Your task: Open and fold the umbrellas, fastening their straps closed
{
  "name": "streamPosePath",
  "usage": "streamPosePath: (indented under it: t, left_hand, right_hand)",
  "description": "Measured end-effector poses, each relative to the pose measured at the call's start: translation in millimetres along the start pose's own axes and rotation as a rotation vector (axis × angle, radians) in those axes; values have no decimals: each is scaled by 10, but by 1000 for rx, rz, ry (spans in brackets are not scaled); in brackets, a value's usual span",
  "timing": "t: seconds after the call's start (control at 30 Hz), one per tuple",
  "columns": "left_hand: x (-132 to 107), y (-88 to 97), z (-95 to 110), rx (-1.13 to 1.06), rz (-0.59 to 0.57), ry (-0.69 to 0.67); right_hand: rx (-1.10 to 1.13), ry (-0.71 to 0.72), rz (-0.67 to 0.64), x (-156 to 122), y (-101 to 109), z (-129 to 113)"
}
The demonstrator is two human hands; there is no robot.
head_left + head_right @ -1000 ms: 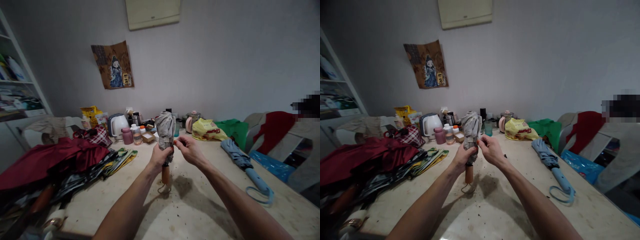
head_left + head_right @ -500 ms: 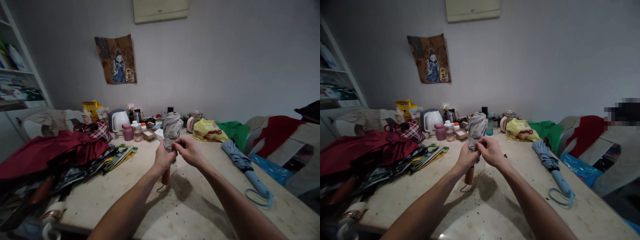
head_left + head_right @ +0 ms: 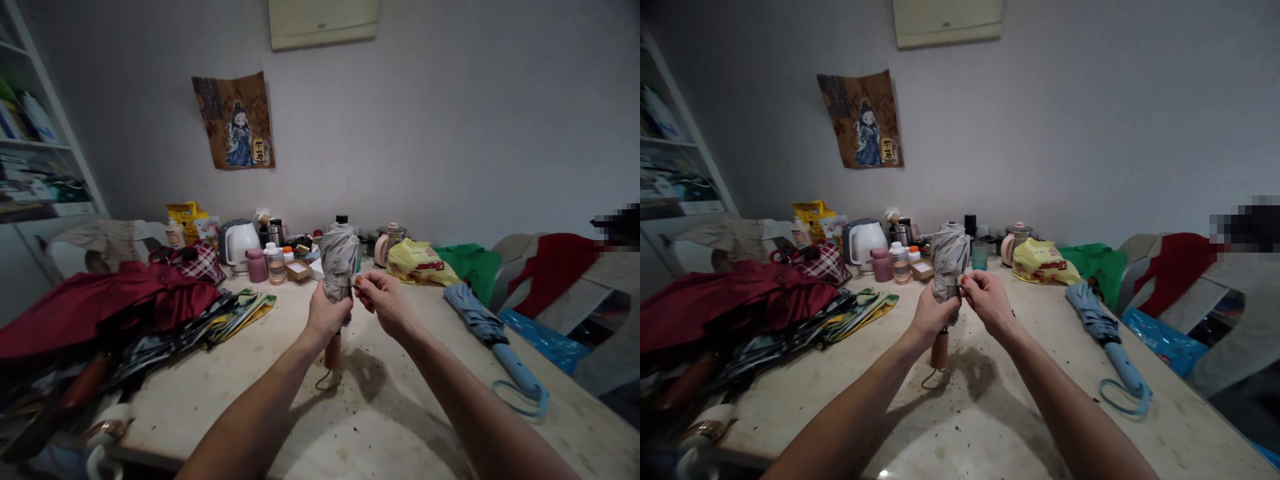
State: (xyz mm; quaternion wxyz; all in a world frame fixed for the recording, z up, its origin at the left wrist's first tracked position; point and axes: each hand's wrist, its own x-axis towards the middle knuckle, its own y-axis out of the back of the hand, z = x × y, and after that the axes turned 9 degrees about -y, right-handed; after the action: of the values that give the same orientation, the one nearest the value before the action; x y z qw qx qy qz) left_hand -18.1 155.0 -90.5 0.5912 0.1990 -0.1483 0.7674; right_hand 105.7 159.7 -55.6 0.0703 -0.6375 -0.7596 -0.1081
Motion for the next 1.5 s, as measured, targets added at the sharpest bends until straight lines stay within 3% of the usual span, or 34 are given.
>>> streamPosePath:
  t: [0.23, 0.53, 0.67, 0.77, 0.87, 0.93, 1.03, 1.07, 1.13, 1.17, 1.27, 1.33, 1.43, 1.5]
  left_hand:
    - [-22, -24, -6, 85, -6, -2]
    - [-64, -26, 54, 175, 16, -42]
    - [-128, -24, 66, 311, 21, -89]
    - [-171, -22, 21, 350, 11, -161]
    - [-153, -7, -16, 275, 21, -171]
    - [-97, 16, -12, 168, 38, -120]
    - [4, 63, 43, -81, 6, -1]
    - [26, 77, 69, -172, -27, 55]
    - [36, 93, 113, -335, -115, 151]
    - [24, 92, 127, -391, -159, 176]
    - [-57, 56, 110, -462, -311, 206]
    - [-121, 23, 57, -503, -442, 284]
    - [-190, -5, -32, -642, -662, 438]
    - [-216, -18, -62, -703, -766, 516]
  right_hand:
    - [-340, 217, 122, 0, 4, 15]
    - [-554, 247, 141, -14, -3, 58]
    - [-984, 305, 218, -116, -82, 52]
    - [-1312, 259, 258, -229, -198, 49]
    - [-1415, 218, 228, -315, -278, 33]
    - [-1299, 303, 179, -311, -259, 14]
    - [-793, 432, 178, -176, -103, -7]
    - [-594, 405, 216, -106, -33, -6]
    - [-254, 221, 270, 34, 89, 17]
    - [-105, 97, 221, 89, 128, 39]
    - [256, -160, -120, 150, 140, 118]
    - [355, -224, -196, 109, 95, 142]
    - [415, -247, -107, 14, 55, 103]
    - [498, -219, -128, -25, 62, 63]
